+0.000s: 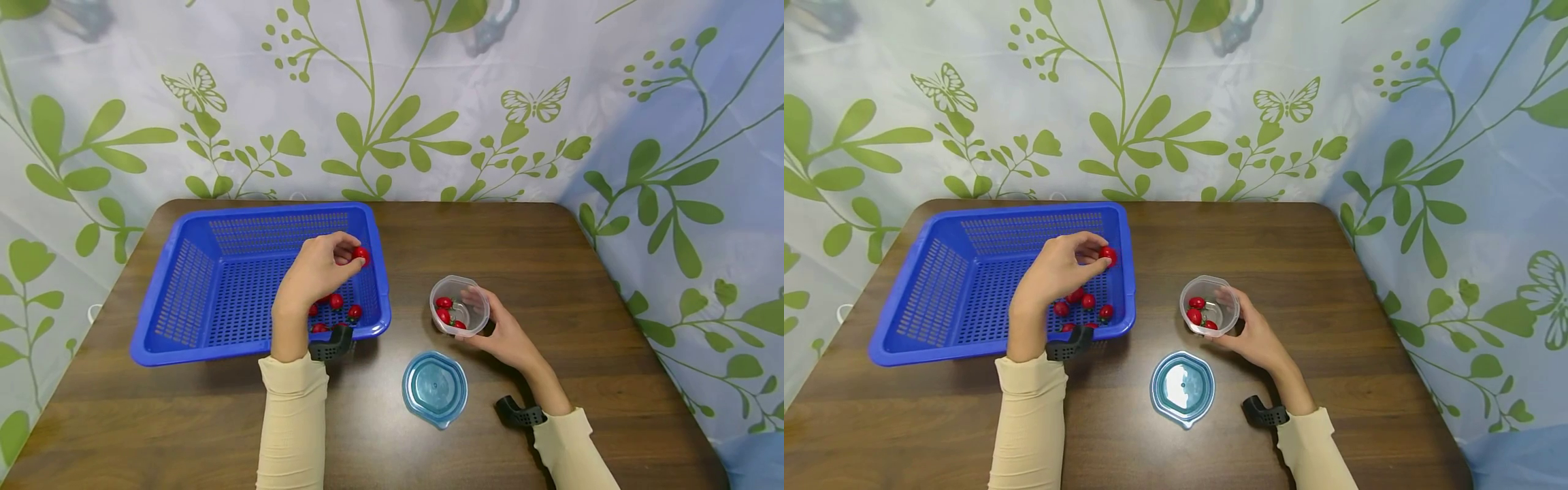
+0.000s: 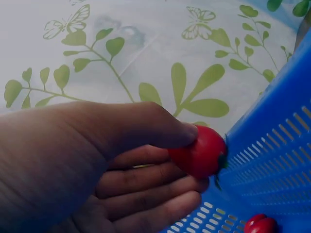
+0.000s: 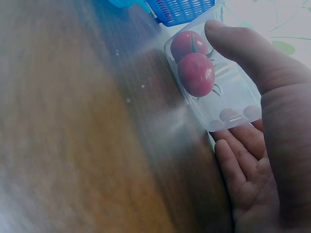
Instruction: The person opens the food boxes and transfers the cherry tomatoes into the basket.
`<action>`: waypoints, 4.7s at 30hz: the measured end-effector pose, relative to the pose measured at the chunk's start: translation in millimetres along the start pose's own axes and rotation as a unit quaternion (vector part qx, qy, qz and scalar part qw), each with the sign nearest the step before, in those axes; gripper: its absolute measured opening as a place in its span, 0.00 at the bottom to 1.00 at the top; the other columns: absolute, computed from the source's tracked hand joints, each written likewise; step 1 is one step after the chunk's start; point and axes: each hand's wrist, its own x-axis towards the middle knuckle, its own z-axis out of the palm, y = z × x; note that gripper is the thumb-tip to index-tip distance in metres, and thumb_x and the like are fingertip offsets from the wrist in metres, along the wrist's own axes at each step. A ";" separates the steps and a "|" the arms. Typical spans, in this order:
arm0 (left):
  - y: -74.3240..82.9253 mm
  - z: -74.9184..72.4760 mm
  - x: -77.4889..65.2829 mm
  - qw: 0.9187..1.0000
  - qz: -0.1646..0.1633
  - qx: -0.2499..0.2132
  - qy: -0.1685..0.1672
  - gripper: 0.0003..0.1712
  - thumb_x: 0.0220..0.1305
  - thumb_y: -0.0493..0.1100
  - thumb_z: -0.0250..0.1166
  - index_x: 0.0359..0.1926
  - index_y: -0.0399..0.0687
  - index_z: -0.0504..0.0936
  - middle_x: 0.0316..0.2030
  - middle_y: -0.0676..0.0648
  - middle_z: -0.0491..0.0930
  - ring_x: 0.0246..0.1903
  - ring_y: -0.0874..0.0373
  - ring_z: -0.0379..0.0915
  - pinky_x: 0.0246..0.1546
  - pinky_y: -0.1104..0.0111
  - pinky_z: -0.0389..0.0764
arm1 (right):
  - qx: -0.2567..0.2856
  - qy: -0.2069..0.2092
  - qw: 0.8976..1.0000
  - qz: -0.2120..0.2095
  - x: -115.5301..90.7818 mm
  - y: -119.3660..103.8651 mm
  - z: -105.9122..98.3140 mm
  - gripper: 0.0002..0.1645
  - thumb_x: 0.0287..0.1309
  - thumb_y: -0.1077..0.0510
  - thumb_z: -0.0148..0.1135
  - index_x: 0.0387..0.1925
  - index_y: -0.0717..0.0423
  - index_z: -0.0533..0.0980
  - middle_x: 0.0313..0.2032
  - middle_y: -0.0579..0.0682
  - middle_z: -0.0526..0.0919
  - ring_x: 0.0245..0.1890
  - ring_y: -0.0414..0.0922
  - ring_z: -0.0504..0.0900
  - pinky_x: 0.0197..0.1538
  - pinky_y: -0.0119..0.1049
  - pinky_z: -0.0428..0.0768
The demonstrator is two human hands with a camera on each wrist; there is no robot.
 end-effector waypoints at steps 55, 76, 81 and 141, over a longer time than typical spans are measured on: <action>6.9 9.6 -0.7 0.999 0.031 0.021 -0.022 0.16 0.65 0.39 0.69 0.50 0.34 0.84 0.42 0.41 0.87 0.43 0.48 0.83 0.49 0.57 0.84 | -0.012 0.001 1.000 0.003 -0.3 -0.5 1.7 0.58 0.47 0.65 0.81 0.76 0.56 0.58 0.71 0.59 0.72 0.72 0.58 0.69 0.69 0.19 0.57; 44.6 59.4 10.2 0.990 0.110 0.046 -0.073 0.19 0.65 0.40 0.71 0.54 0.36 0.83 0.50 0.41 0.85 0.50 0.49 0.82 0.55 0.61 0.83 | 0.004 -0.003 1.000 -0.011 -1.3 0.1 -0.6 0.58 0.49 0.59 0.82 0.76 0.47 0.59 0.71 0.54 0.73 0.72 0.53 0.70 0.70 0.19 0.59; 48.1 69.3 12.3 0.988 0.128 0.043 -0.081 0.19 0.65 0.40 0.71 0.54 0.37 0.83 0.50 0.42 0.85 0.50 0.50 0.82 0.55 0.61 0.83 | 0.008 0.000 1.000 -0.016 -0.6 2.4 0.1 0.58 0.48 0.61 0.82 0.76 0.50 0.59 0.71 0.56 0.73 0.72 0.54 0.70 0.69 0.18 0.59; 56.9 158.6 17.1 0.960 0.104 0.180 -0.188 0.06 0.65 0.43 0.69 0.40 0.45 0.87 0.28 0.52 0.78 0.25 0.59 0.72 0.24 0.73 0.70 | -0.013 -0.002 0.999 0.029 -3.0 -1.7 0.0 0.57 0.51 0.54 0.81 0.77 0.48 0.58 0.70 0.54 0.71 0.68 0.56 0.73 0.71 0.62 0.68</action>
